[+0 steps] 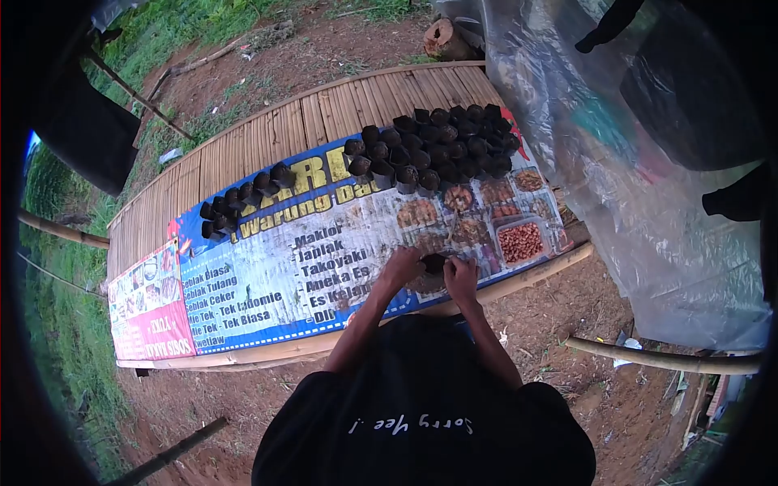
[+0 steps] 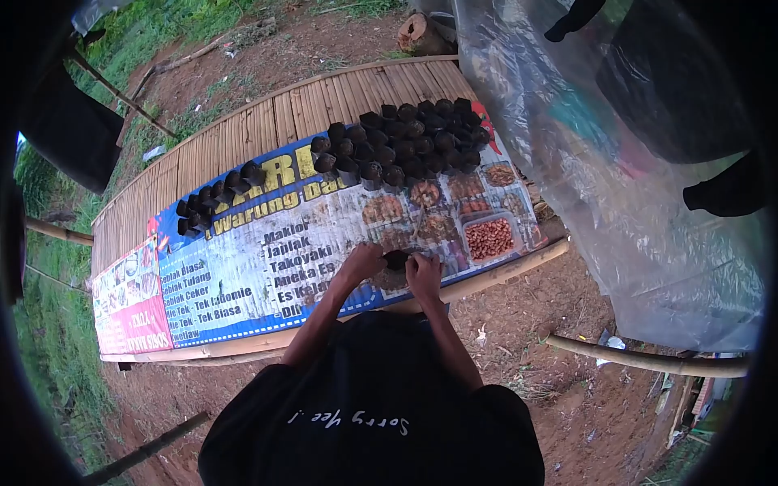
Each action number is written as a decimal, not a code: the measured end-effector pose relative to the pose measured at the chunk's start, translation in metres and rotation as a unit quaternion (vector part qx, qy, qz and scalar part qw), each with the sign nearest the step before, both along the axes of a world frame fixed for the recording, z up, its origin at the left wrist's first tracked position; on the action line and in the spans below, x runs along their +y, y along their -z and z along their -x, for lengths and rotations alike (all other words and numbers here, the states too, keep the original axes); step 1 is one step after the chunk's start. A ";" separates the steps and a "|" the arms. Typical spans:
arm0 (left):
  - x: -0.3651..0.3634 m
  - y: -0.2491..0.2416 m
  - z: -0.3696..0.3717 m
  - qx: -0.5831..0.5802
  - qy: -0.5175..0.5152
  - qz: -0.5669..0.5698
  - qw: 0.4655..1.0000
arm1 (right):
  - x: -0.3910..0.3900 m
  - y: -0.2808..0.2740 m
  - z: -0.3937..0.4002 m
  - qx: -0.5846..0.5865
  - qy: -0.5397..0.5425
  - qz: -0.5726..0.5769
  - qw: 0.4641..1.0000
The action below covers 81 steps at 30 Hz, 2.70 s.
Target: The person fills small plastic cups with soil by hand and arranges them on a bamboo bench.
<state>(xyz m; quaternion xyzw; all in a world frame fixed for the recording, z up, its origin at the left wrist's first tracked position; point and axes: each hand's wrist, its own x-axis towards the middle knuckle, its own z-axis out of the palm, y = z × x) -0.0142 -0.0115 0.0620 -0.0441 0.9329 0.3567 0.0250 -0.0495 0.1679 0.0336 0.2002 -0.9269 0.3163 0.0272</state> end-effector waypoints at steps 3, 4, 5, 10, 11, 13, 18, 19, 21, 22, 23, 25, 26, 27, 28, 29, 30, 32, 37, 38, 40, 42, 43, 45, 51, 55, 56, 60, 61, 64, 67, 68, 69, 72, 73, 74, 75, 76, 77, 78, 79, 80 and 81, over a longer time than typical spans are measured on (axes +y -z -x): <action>0.002 -0.012 0.003 -0.040 -0.014 -0.028 0.999 | 0.003 0.003 -0.002 0.005 0.005 0.024 1.000; 0.003 -0.011 0.002 -0.042 -0.014 -0.028 0.999 | 0.002 -0.001 -0.002 0.009 0.011 0.044 0.999; 0.002 -0.011 0.003 -0.036 -0.006 -0.018 0.999 | 0.001 0.000 -0.003 0.009 0.010 0.044 0.999; 0.001 -0.018 0.002 -0.028 -0.003 -0.021 0.999 | 0.004 0.003 -0.001 -0.012 -0.002 0.002 1.000; 0.000 -0.022 0.002 -0.032 -0.006 -0.037 0.999 | 0.004 0.002 -0.003 -0.014 -0.002 0.001 1.000; -0.002 -0.018 0.003 -0.034 -0.010 -0.051 0.998 | 0.002 0.007 0.000 -0.019 0.009 -0.006 1.000; 0.000 -0.018 0.003 0.000 -0.034 -0.052 0.998 | 0.001 0.000 0.001 -0.031 0.003 0.010 0.999; -0.001 -0.016 0.003 -0.002 -0.035 -0.052 0.998 | 0.001 -0.004 0.000 -0.041 0.001 0.027 0.999; -0.003 -0.014 0.005 -0.003 -0.011 -0.030 1.000 | -0.003 0.004 0.002 -0.051 0.004 0.014 0.999; -0.001 -0.012 0.004 -0.002 -0.010 -0.030 1.000 | -0.002 0.009 0.003 -0.060 0.009 0.000 0.998; 0.000 -0.011 0.005 0.001 -0.011 -0.035 0.999 | 0.000 0.012 0.005 -0.056 0.010 0.000 0.998; 0.002 -0.007 0.007 0.000 -0.014 -0.041 0.999 | 0.002 0.005 0.003 -0.025 0.010 0.015 1.000; 0.003 -0.005 0.006 0.004 -0.026 -0.052 0.998 | 0.003 0.002 0.000 -0.029 0.009 0.014 0.999; 0.002 -0.001 0.006 0.010 -0.037 -0.061 0.997 | 0.004 0.002 0.002 -0.043 0.001 0.014 0.999; 0.001 0.002 0.005 0.010 -0.037 -0.060 0.997 | 0.004 0.002 0.004 -0.056 -0.007 0.014 0.998; 0.002 0.006 0.003 0.025 -0.030 -0.042 0.998 | 0.003 0.003 0.004 -0.056 -0.006 0.015 0.998; 0.004 0.004 0.003 0.040 -0.022 -0.026 0.999 | 0.003 0.006 0.004 -0.044 0.001 0.018 0.999; 0.006 0.000 0.007 0.033 -0.032 -0.044 0.998 | 0.006 0.010 0.009 -0.031 0.009 0.022 0.999; 0.010 0.006 0.000 0.053 -0.037 -0.030 0.997 | 0.006 -0.001 0.005 -0.055 -0.014 0.008 0.998; 0.012 0.004 -0.001 0.058 -0.033 -0.038 0.997 | 0.009 0.000 0.005 -0.053 -0.013 0.008 0.998; 0.014 -0.001 0.001 0.063 -0.030 -0.046 0.996 | 0.011 -0.008 0.006 -0.044 -0.016 0.031 0.998; 0.016 -0.001 -0.001 0.048 -0.067 -0.085 0.993 | 0.012 -0.010 0.006 -0.057 -0.021 0.030 0.998; 0.017 0.002 -0.002 0.047 -0.067 -0.085 0.993 | 0.013 -0.009 0.007 -0.066 -0.026 0.027 0.997; 0.019 0.003 -0.002 0.019 -0.063 -0.044 0.997 | 0.015 -0.003 0.008 -0.067 -0.033 0.029 0.997; 0.026 0.007 -0.012 0.016 -0.080 -0.058 0.995 | 0.020 -0.002 0.013 -0.079 -0.063 0.021 0.995; 0.031 0.003 -0.021 -0.039 -0.107 -0.122 0.986 | 0.028 0.008 0.016 -0.107 -0.034 0.044 0.993; 0.031 0.001 -0.026 -0.036 -0.148 -0.141 0.978 | 0.034 0.010 0.018 -0.113 -0.040 0.041 0.992; 0.035 0.029 -0.038 0.020 -0.213 -0.143 0.966 | 0.051 0.018 0.037 -0.166 -0.116 0.032 0.979; 0.036 0.035 -0.042 0.019 -0.222 -0.140 0.965 | 0.052 0.014 0.037 -0.095 -0.168 0.020 0.981; 0.044 0.040 -0.047 0.044 -0.160 -0.136 0.977 | 0.049 0.004 0.042 -0.038 -0.246 -0.071 0.966; 0.056 0.038 -0.045 0.018 -0.187 -0.105 0.977 | 0.042 0.006 0.047 -0.013 -0.270 -0.074 0.960; 0.059 0.037 -0.044 0.022 -0.198 -0.102 0.975 | 0.040 0.008 0.049 -0.009 -0.282 -0.072 0.957; 0.061 0.040 -0.043 0.030 -0.211 -0.102 0.972 | 0.038 0.010 0.051 -0.031 -0.286 -0.055 0.956; 0.064 0.043 -0.039 0.048 -0.239 -0.110 0.963 | 0.035 0.013 0.059 -0.062 -0.304 -0.034 0.950; 0.064 0.038 -0.039 0.050 -0.237 -0.116 0.963 | 0.034 0.013 0.062 -0.075 -0.307 -0.030 0.948; 0.064 0.033 -0.038 0.052 -0.233 -0.121 0.963 | 0.033 0.013 0.063 -0.073 -0.315 -0.029 0.946; 0.065 0.027 -0.037 0.017 -0.257 -0.154 0.954 | 0.032 0.013 0.064 -0.071 -0.310 -0.034 0.948; 0.065 0.030 -0.036 0.018 -0.262 -0.153 0.953 | 0.030 0.013 0.065 -0.070 -0.304 -0.040 0.949; 0.064 0.030 -0.036 0.044 -0.270 -0.149 0.950 | 0.027 0.014 0.067 -0.070 -0.308 -0.039 0.948; 0.062 0.029 -0.038 0.070 -0.278 -0.144 0.947 | 0.022 0.010 0.069 -0.050 -0.319 -0.028 0.946; 0.058 0.028 -0.039 0.071 -0.283 -0.142 0.946 | 0.015 0.007 0.070 -0.031 -0.330 -0.017 0.943; 0.052 0.028 -0.041 0.081 -0.292 -0.139 0.943 | 0.007 0.004 0.071 -0.031 -0.334 -0.016 0.942; 0.047 0.027 -0.043 0.091 -0.300 -0.136 0.940 | -0.001 0.000 0.070 -0.039 -0.339 -0.012 0.940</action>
